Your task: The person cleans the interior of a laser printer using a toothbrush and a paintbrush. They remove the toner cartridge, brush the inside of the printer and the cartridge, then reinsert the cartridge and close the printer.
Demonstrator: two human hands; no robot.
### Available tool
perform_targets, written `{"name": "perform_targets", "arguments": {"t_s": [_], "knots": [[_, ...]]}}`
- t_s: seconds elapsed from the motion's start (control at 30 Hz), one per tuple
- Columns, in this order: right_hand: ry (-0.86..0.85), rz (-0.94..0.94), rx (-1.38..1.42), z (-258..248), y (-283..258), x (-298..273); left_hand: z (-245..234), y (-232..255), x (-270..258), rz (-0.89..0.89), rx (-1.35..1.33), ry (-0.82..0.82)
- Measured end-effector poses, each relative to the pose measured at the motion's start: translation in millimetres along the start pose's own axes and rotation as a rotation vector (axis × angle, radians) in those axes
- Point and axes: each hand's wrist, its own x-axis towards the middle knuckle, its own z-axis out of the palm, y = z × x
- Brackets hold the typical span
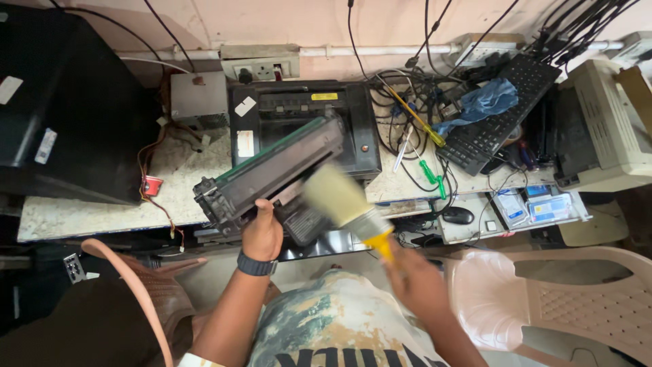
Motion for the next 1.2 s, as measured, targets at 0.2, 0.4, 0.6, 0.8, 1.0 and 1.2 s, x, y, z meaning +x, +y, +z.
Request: {"name": "perform_targets", "arguments": {"t_s": [0.2, 0.4, 0.6, 0.8, 1.0, 1.2], "knots": [[-0.042, 0.709, 0.971, -20.3, 25.0, -3.0, 8.4, 11.3, -8.1, -0.073, -0.203, -0.077], [-0.32, 0.711, 1.085, -3.8, -13.2, 3.7, 17.2, 8.7, -6.2, -0.003, -0.085, -0.186], [-0.674, 0.681, 1.269, -1.4, -31.3, 17.1, 7.5, 9.6, -7.5, -0.197, -0.164, -0.391], [-0.487, 0.723, 1.132, -26.4, -5.3, 49.9, 0.1, -7.6, -8.0, 0.042, 0.01, -0.342], [-0.64, 0.606, 1.063, -36.6, 1.0, 64.4, -21.6, -19.1, -0.8, -0.028, 0.101, -0.285], [-0.533, 0.614, 0.884, -42.6, -9.6, 77.8, -9.8, -18.8, -4.3, 0.053, 0.003, -0.259]]}}
